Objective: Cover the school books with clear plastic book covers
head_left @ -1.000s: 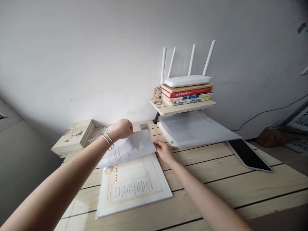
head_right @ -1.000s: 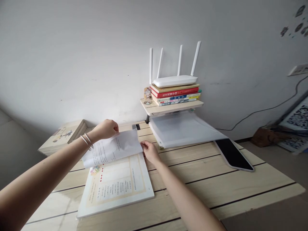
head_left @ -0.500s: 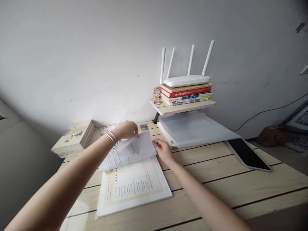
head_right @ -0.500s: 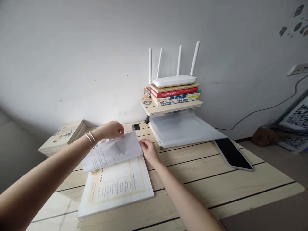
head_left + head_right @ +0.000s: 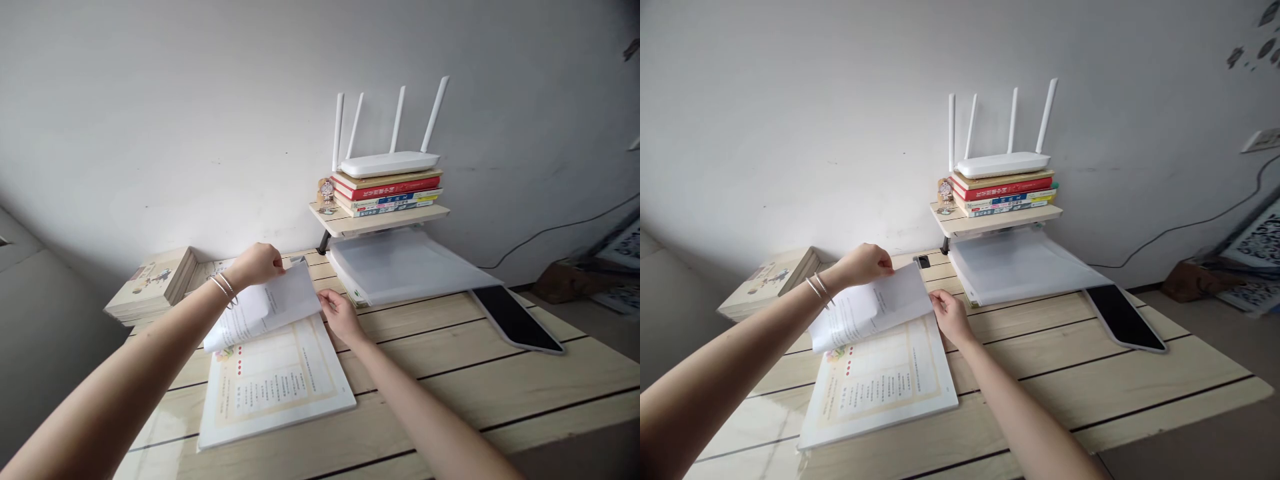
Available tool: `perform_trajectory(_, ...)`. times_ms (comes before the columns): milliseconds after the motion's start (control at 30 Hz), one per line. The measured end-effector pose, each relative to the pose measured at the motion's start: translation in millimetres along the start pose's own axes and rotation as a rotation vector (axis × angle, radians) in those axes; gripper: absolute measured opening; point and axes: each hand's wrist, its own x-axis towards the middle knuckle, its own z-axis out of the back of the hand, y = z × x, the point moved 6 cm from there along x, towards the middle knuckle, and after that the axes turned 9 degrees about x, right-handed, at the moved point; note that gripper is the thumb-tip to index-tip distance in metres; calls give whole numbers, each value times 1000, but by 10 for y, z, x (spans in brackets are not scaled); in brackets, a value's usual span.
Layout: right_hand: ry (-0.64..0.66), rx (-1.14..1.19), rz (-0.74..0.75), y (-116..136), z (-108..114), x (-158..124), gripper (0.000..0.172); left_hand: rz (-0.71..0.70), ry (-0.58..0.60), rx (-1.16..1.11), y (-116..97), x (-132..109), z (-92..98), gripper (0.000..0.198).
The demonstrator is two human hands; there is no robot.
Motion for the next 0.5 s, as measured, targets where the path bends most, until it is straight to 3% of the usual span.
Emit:
perform_trajectory(333,59,-80,13,53,96,-42,25,54,-79,78,-6,21,100,20)
perform_trajectory(500,-21,212,-85,133,85,-1,28,-65,-106,46,-141,-7,98,20)
